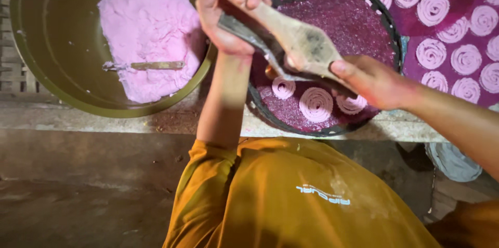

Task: The person uses a manual pastry piping gun to extrude pink paste into rose shapes onto a dark tray. They repeatedly load the gun from a bowl of pink paste and pipe multiple rose decorations in a grid pattern on the tray.

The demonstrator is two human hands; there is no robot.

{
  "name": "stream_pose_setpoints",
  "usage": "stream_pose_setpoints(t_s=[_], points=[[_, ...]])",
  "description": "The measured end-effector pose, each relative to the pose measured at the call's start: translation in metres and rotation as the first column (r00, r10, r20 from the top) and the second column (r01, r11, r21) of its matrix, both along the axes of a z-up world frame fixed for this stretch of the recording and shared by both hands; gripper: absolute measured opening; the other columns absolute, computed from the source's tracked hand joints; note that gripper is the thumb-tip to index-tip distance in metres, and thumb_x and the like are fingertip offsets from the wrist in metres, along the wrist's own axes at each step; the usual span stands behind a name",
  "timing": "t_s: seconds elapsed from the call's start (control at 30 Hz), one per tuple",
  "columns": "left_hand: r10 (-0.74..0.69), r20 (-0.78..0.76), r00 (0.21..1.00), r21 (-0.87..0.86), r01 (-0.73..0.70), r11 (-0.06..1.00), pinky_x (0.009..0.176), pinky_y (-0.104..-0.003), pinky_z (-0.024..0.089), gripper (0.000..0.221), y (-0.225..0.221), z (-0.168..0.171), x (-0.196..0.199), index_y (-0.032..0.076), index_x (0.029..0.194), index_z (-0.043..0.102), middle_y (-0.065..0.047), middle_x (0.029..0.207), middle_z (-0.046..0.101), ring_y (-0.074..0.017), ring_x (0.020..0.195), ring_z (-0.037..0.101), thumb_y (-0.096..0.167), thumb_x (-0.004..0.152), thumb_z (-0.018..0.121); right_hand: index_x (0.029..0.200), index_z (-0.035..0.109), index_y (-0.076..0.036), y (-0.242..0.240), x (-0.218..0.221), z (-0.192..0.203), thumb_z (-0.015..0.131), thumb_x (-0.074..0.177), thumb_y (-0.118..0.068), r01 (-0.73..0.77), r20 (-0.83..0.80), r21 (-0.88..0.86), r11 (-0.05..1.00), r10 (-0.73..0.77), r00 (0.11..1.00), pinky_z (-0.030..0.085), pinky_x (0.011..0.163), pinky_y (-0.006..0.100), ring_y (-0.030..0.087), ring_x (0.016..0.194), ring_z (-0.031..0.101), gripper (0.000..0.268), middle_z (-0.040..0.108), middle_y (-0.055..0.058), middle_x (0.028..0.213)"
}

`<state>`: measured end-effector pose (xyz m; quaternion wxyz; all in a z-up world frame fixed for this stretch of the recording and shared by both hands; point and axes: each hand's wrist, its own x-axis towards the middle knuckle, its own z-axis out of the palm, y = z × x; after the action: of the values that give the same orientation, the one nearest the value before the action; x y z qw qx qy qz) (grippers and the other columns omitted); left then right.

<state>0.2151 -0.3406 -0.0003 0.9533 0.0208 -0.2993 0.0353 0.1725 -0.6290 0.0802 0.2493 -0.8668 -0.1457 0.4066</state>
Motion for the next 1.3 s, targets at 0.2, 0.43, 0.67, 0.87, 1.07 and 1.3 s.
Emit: stream_pose_setpoints(t_s=[0.2, 0.43, 0.67, 0.87, 1.07, 1.3], points=[[0.022, -0.153, 0.988, -0.01, -0.024, 1.0, 0.094, -0.041, 0.056, 0.025, 0.001, 0.007, -0.044, 0.012, 0.108, 0.055, -0.001, 0.093, 0.059, -0.0182, 0.095, 0.06, 0.035, 0.102, 0.046, 0.087, 0.076, -0.004, -0.007, -0.029, 0.014, 0.03, 0.09, -0.069, 0.176, -0.301, 0.145, 0.974, -0.126, 0.945, 0.057, 0.062, 0.039, 0.025, 0.068, 0.069, 0.08, 0.074, 0.01, 0.072], [-0.072, -0.218, 0.973, -0.089, 0.053, 0.995, 0.095, -0.04, 0.051, 0.029, -0.066, 0.011, -0.035, 0.011, 0.108, 0.053, -0.002, 0.095, 0.058, -0.0191, 0.096, 0.059, 0.038, 0.098, 0.048, 0.096, 0.071, -0.004, -0.064, -0.028, 0.029, 0.023, 0.095, -0.071, 0.152, -0.168, -0.068, 0.986, -0.161, 0.972, 0.058, 0.067, 0.04, 0.025, 0.071, 0.07, 0.082, 0.071, 0.012, 0.076], [-0.072, -0.084, 0.994, -0.046, 0.069, 0.997, 0.093, -0.038, 0.052, 0.027, -0.058, 0.009, 0.015, 0.01, 0.105, 0.053, -0.001, 0.092, 0.058, -0.0179, 0.092, 0.059, 0.036, 0.101, 0.048, 0.119, 0.064, -0.003, -0.05, -0.016, 0.015, 0.027, 0.096, -0.068, 0.208, 0.107, 0.012, 0.978, -0.208, 0.972, 0.051, 0.062, 0.041, 0.024, 0.07, 0.061, 0.079, 0.065, 0.012, 0.074], [0.023, -0.067, 0.997, 0.025, -0.022, 0.999, 0.087, -0.037, 0.054, 0.026, -0.009, 0.011, 0.013, 0.012, 0.103, 0.055, -0.001, 0.091, 0.058, -0.0179, 0.089, 0.059, 0.037, 0.101, 0.048, 0.099, 0.071, 0.001, 0.0, -0.012, 0.006, 0.026, 0.098, -0.068, 0.08, 0.152, 0.092, 0.993, -0.094, 0.984, 0.043, 0.053, 0.043, 0.021, 0.061, 0.056, 0.082, 0.06, 0.011, 0.065], [0.039, -0.151, 0.988, 0.034, -0.034, 0.999, 0.086, -0.036, 0.055, 0.029, 0.022, 0.014, -0.034, 0.01, 0.101, 0.057, -0.001, 0.088, 0.058, -0.0186, 0.089, 0.059, 0.037, 0.098, 0.047, 0.092, 0.073, -0.002, 0.02, -0.032, 0.008, 0.027, 0.096, -0.064, 0.08, -0.065, 0.127, 0.989, -0.072, 0.995, 0.05, 0.051, 0.038, 0.021, 0.056, 0.063, 0.078, 0.067, 0.009, 0.062], [-0.058, -0.18, 0.982, -0.045, 0.05, 0.998, 0.09, -0.039, 0.051, 0.031, -0.032, 0.01, -0.059, 0.01, 0.103, 0.055, -0.003, 0.09, 0.058, -0.0205, 0.093, 0.059, 0.037, 0.104, 0.042, 0.089, 0.072, 0.0, -0.041, -0.064, 0.006, 0.031, 0.1, -0.062, 0.291, -0.286, 0.141, 0.946, -0.242, 0.927, 0.053, 0.057, 0.037, 0.021, 0.061, 0.068, 0.075, 0.072, 0.011, 0.067]])
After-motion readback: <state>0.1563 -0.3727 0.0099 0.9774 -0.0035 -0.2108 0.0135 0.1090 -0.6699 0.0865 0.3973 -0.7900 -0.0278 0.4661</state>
